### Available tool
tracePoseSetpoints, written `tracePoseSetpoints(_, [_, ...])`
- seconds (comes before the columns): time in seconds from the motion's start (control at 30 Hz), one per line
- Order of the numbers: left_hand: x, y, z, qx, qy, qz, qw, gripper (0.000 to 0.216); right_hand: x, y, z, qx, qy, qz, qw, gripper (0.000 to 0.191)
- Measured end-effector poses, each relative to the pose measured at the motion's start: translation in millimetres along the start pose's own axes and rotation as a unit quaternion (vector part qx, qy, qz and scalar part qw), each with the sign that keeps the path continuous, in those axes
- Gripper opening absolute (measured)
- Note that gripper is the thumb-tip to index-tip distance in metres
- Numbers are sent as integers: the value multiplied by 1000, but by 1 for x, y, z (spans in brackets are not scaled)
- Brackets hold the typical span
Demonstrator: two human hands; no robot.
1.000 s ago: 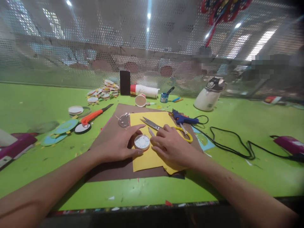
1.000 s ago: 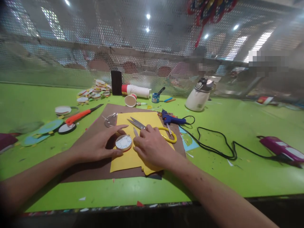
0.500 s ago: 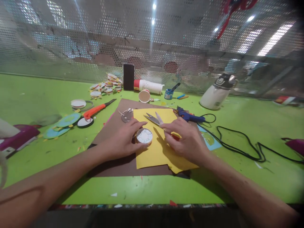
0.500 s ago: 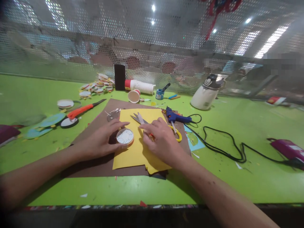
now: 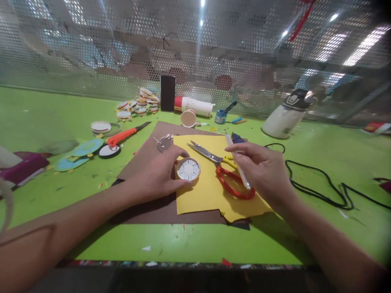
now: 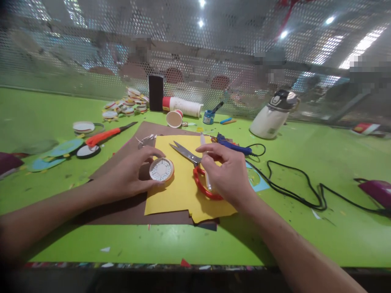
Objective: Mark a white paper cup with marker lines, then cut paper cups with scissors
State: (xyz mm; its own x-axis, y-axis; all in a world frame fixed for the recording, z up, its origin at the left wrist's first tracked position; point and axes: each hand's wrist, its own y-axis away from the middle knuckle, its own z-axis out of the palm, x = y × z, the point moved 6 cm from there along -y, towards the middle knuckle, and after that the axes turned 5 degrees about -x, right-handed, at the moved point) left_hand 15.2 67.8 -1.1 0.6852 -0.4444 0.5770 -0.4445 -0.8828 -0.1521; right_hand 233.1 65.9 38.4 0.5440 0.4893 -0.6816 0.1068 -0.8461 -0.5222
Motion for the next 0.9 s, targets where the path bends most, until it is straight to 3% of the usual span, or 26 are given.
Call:
tracePoseSetpoints(0.17, [-2,2,2,-24,-27,-66,997,53,4,-1,-2,-20,-18,42,999,18])
tracePoseSetpoints(0.5, [2,2,-1,-6,-65,-40,997,47,12,5,0,-93,-248,52,963,33])
tracePoseSetpoints(0.77, [2,1,4,-15,-63,-28,998,45,-8,6,15,-140,-221,-43,964,25])
tracePoseSetpoints(0.9, [3,0,4,-16,-63,-20,998,44,-8,7,16,-150,-183,-55,970,19])
